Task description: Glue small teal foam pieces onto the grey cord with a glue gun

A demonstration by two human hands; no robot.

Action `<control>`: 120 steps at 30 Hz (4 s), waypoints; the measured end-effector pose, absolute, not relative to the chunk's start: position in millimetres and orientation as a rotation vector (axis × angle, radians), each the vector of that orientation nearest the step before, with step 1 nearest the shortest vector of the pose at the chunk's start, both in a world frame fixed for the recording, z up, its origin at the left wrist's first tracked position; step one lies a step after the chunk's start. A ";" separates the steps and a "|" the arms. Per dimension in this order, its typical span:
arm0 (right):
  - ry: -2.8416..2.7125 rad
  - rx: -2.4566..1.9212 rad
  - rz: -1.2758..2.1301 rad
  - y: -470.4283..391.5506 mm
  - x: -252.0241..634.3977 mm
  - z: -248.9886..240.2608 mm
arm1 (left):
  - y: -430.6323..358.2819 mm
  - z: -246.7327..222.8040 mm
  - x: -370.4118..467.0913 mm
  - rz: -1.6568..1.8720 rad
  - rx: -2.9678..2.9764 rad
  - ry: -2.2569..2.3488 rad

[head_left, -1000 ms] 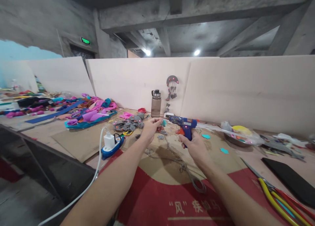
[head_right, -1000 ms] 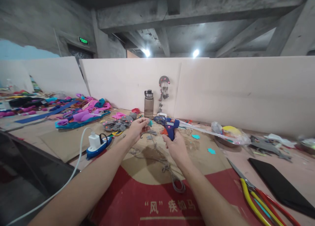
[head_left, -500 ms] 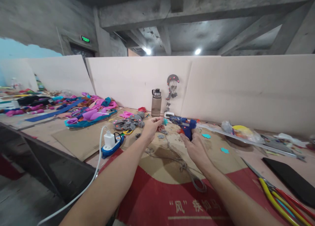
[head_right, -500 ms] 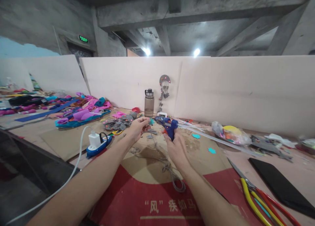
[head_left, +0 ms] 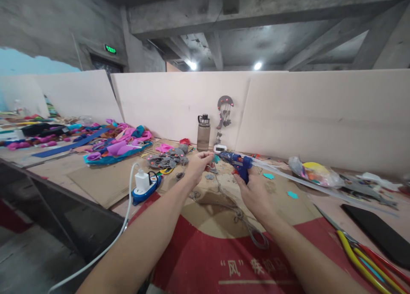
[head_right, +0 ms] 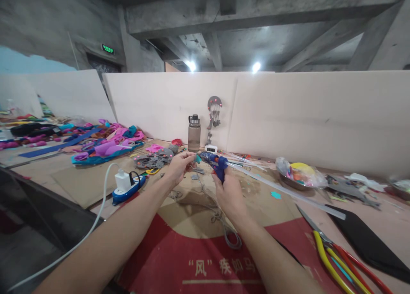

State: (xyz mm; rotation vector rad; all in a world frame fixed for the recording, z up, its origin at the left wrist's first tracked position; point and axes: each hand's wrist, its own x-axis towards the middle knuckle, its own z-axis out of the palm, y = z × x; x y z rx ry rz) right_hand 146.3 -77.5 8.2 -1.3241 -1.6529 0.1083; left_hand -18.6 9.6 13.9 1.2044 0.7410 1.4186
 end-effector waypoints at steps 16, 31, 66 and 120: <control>-1.676 -1.319 0.050 -76.4 147.9 5.3 | 9.3 13.6 -17.8 1.422 1.214 0.718; -1.680 -1.325 0.013 -77.5 147.7 5.2 | 8.3 13.7 -17.8 1.426 1.205 0.694; -1.672 -1.354 0.017 -79.8 145.1 9.5 | 8.8 13.1 -18.3 1.415 1.223 0.692; -1.336 -1.818 0.558 -30.0 200.8 -25.9 | 12.1 10.4 -17.1 1.400 1.307 0.665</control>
